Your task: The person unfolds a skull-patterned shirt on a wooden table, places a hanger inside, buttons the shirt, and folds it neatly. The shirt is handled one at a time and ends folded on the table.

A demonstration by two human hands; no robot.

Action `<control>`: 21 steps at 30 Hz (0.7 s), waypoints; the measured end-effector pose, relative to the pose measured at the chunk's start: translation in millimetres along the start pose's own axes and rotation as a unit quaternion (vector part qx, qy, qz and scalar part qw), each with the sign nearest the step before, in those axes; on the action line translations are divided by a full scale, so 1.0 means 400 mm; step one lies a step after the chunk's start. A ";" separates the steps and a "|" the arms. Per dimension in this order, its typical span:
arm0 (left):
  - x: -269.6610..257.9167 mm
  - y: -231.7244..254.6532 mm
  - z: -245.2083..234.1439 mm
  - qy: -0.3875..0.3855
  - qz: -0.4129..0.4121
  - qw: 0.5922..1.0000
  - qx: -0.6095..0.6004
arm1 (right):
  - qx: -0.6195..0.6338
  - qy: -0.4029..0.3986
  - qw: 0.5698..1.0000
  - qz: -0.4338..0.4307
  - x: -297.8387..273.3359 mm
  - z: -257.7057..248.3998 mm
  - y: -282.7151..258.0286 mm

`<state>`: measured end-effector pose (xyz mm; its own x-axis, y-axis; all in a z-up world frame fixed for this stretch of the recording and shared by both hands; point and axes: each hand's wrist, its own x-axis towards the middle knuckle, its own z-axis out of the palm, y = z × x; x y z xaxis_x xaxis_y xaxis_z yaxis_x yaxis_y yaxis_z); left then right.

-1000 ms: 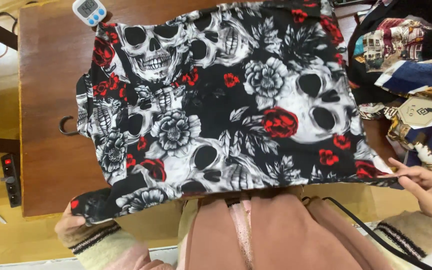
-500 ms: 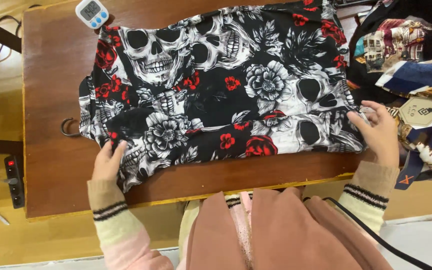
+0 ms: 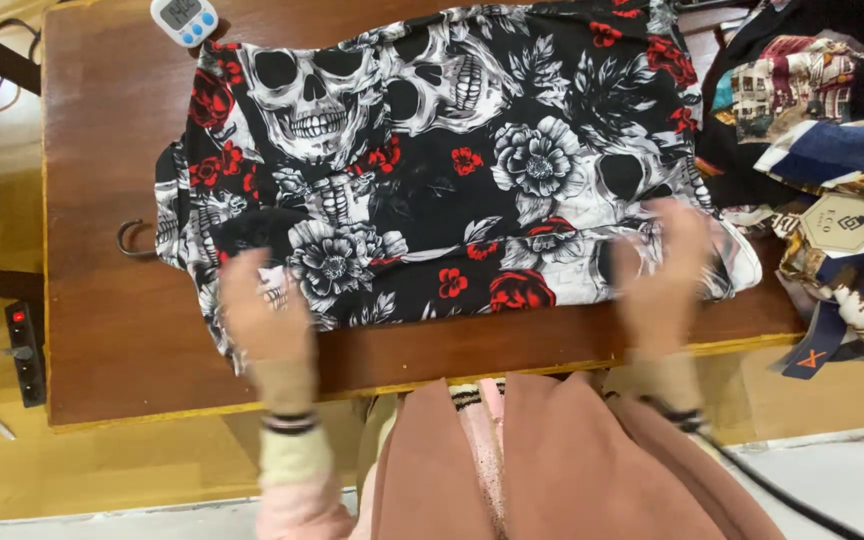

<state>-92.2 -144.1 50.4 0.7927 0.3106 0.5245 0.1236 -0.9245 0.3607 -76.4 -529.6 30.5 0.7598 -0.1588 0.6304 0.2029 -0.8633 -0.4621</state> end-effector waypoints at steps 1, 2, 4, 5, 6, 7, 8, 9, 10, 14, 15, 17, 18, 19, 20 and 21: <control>-0.045 0.032 0.044 -0.046 0.038 0.996 -0.060 | 0.077 -0.067 0.995 0.023 -0.023 0.036 -0.072; -0.079 0.064 0.091 -0.089 0.079 0.985 -0.121 | 0.153 -0.131 0.979 0.043 -0.040 0.077 -0.146; -0.170 0.046 0.200 -0.146 0.125 0.980 -0.054 | 0.070 -0.239 0.967 -0.050 -0.117 0.143 -0.116; -0.219 0.035 0.255 -0.204 0.168 0.964 0.013 | -0.016 -0.342 0.929 -0.142 -0.159 0.175 -0.101; -0.220 0.024 0.260 -0.207 0.166 0.964 0.013 | -0.015 -0.345 0.928 -0.141 -0.152 0.169 -0.065; -0.221 0.010 0.265 -0.201 0.179 0.963 0.029 | -0.046 -0.321 0.936 -0.137 -0.147 0.163 -0.030; -0.221 -0.001 0.272 -0.193 0.190 0.962 0.045 | -0.076 -0.295 0.943 -0.136 -0.138 0.158 0.006; -0.222 -0.010 0.267 -0.194 0.187 0.962 0.044 | -0.076 -0.298 0.942 -0.137 -0.125 0.120 0.055; -0.214 -0.020 0.265 -0.181 0.188 0.964 0.043 | -0.122 -0.276 0.948 -0.099 -0.105 0.087 0.104; -0.193 -0.006 0.233 -0.177 0.187 0.966 0.010 | -0.213 -0.260 0.940 0.053 -0.066 -0.021 0.329; -0.191 -0.019 0.229 -0.177 0.188 0.966 0.009 | -0.214 -0.259 0.940 0.054 -0.065 -0.047 0.326; -0.184 -0.046 0.221 -0.172 0.111 0.968 -0.143 | -0.063 -0.107 0.992 -0.010 -0.060 -0.097 0.319; -0.164 -0.081 0.204 -0.173 0.112 0.968 -0.142 | -0.063 -0.107 0.992 -0.008 -0.057 -0.095 0.311; -0.144 -0.116 0.187 -0.115 0.079 0.987 -0.078 | -0.063 -0.061 0.996 -0.010 -0.055 -0.093 0.302; -0.123 -0.154 0.167 -0.055 0.046 0.997 -0.011 | -0.061 -0.015 0.998 -0.013 -0.053 -0.087 0.292; -0.102 -0.187 0.147 -0.055 0.047 0.997 -0.008 | -0.059 -0.016 0.998 -0.010 -0.056 -0.071 0.309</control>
<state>-98.7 -100.5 -43.4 0.8616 0.1948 0.4687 0.0357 -0.9444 0.3269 -86.0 -646.3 -23.0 0.7756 -0.1267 0.6184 0.1462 -0.9170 -0.3712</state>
